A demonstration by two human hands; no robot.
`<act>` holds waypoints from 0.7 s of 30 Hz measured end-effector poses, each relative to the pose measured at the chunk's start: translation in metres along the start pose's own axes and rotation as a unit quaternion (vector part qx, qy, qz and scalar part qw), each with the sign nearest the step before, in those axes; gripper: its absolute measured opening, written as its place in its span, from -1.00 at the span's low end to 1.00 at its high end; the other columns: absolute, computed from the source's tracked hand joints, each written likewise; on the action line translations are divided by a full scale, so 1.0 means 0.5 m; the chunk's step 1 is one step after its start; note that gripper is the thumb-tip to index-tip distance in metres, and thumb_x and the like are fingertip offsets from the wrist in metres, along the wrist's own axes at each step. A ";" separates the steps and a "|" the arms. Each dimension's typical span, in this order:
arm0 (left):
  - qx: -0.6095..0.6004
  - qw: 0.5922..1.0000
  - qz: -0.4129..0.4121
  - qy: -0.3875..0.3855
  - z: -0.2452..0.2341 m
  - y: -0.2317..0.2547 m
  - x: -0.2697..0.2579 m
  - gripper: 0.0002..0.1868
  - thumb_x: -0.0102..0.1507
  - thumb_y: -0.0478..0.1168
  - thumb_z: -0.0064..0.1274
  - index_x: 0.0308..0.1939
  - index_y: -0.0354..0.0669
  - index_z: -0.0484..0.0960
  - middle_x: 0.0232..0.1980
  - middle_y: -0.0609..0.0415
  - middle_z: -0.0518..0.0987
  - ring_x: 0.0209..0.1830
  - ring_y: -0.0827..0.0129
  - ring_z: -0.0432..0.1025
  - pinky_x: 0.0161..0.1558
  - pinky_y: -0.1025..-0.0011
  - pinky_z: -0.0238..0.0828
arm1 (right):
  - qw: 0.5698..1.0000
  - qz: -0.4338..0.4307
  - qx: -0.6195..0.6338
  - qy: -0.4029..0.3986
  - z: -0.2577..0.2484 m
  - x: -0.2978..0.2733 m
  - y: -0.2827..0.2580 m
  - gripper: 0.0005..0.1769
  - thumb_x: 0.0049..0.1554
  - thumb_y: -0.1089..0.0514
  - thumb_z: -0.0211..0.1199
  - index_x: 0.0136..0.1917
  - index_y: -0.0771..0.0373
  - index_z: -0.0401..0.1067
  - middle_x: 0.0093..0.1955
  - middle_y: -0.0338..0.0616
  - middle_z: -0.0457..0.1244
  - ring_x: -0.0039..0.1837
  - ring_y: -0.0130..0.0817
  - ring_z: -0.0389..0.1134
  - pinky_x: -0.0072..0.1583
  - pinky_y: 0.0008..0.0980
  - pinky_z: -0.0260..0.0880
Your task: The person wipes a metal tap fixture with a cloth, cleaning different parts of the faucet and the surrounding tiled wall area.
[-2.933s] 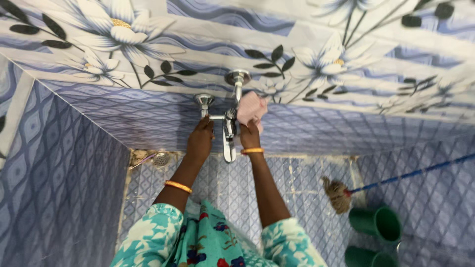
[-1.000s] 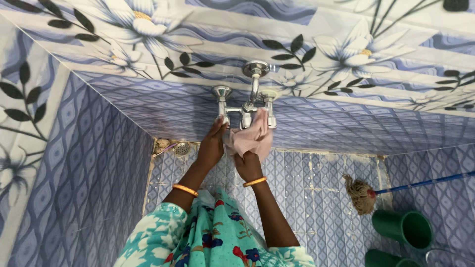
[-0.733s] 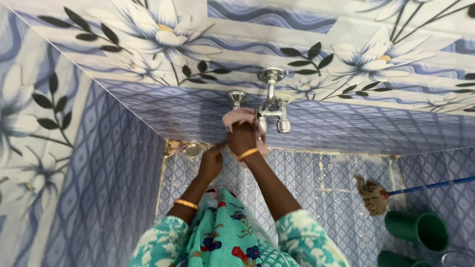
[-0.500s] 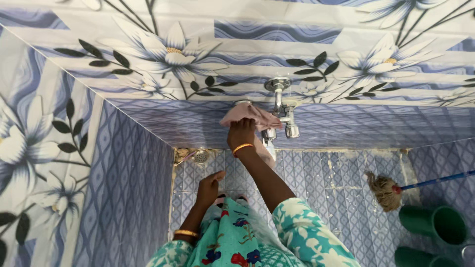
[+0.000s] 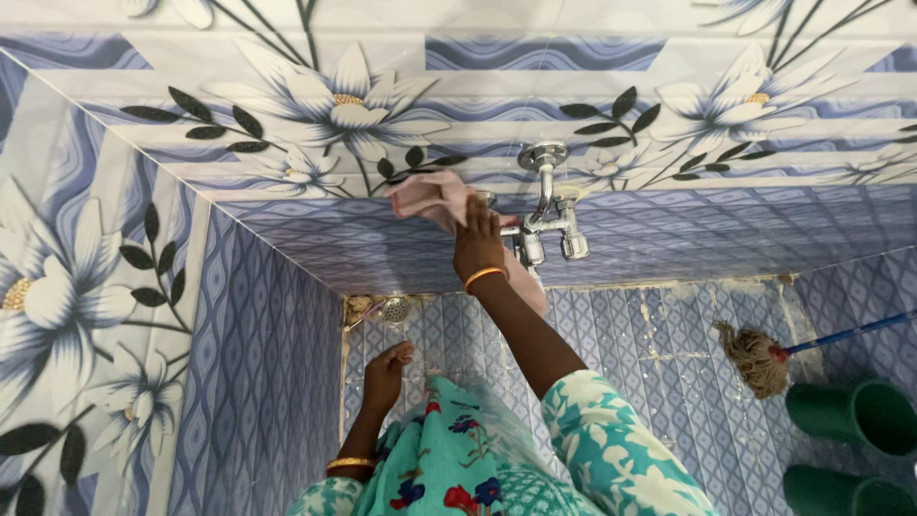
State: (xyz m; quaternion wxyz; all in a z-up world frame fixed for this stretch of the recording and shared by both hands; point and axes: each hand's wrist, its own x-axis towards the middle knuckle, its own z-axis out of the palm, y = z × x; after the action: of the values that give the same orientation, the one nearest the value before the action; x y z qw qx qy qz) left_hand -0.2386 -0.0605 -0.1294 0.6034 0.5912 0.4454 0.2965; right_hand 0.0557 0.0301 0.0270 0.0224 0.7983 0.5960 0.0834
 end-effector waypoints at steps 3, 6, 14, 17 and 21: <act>-0.034 0.999 -0.022 0.002 -0.021 -0.005 -0.002 -0.58 0.35 -0.46 -0.23 0.23 -0.34 0.58 0.10 -0.12 0.69 0.00 0.28 0.61 0.11 0.38 0.53 | 0.995 0.080 0.058 0.009 0.007 -0.014 0.008 -0.37 0.23 0.13 -0.06 0.55 0.25 0.15 0.68 0.38 -0.23 0.62 0.17 -0.07 0.57 0.01 -0.19; -0.066 0.998 -0.006 0.009 -0.025 -0.004 -0.008 -0.57 0.35 -0.47 -0.24 0.24 -0.36 0.59 0.08 -0.14 0.70 0.01 0.26 0.60 0.12 0.36 0.55 | 0.991 0.128 0.048 -0.006 -0.012 -0.008 0.017 -0.33 0.22 0.08 -0.02 0.56 0.33 0.14 0.53 0.42 -0.01 0.53 0.15 0.10 0.52 0.03 -0.09; -0.040 0.998 -0.055 0.015 -0.044 0.028 -0.025 -0.58 0.35 -0.43 -0.20 0.24 -0.29 0.60 0.07 -0.04 0.73 -0.05 0.33 0.59 -0.02 0.41 0.49 | 0.949 0.205 0.156 -0.180 -0.076 0.075 0.076 -0.11 0.15 -0.24 0.12 0.41 0.58 0.13 0.17 0.26 0.35 0.20 0.03 0.41 0.31 -0.12 0.27; -0.042 0.993 -0.112 0.018 -0.060 0.033 -0.048 -0.58 0.34 -0.42 -0.19 0.24 -0.23 0.60 0.10 0.00 0.71 -0.07 0.33 0.57 -0.08 0.43 0.47 | 0.925 0.237 0.217 -0.204 -0.049 0.092 0.083 -0.26 0.14 -0.22 0.12 0.28 0.48 0.31 0.20 0.28 0.35 0.20 0.03 0.41 0.29 -0.13 0.36; -0.024 0.981 -0.192 0.033 -0.080 0.013 -0.073 -0.62 0.39 -0.35 -0.17 0.24 -0.18 0.60 0.12 0.02 0.70 -0.02 0.34 0.60 -0.06 0.42 0.49 | 0.952 0.238 0.151 -0.117 0.006 0.091 0.064 -0.37 0.29 -0.05 -0.08 0.33 0.59 0.20 0.17 0.35 0.36 0.13 0.11 0.45 0.28 -0.04 0.32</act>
State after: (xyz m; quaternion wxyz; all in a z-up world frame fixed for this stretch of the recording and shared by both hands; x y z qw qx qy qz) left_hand -0.2887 -0.0737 -0.1124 0.6480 0.4700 0.5632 0.2049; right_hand 0.0992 0.0647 0.0333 -0.0490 0.9153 0.3875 -0.0988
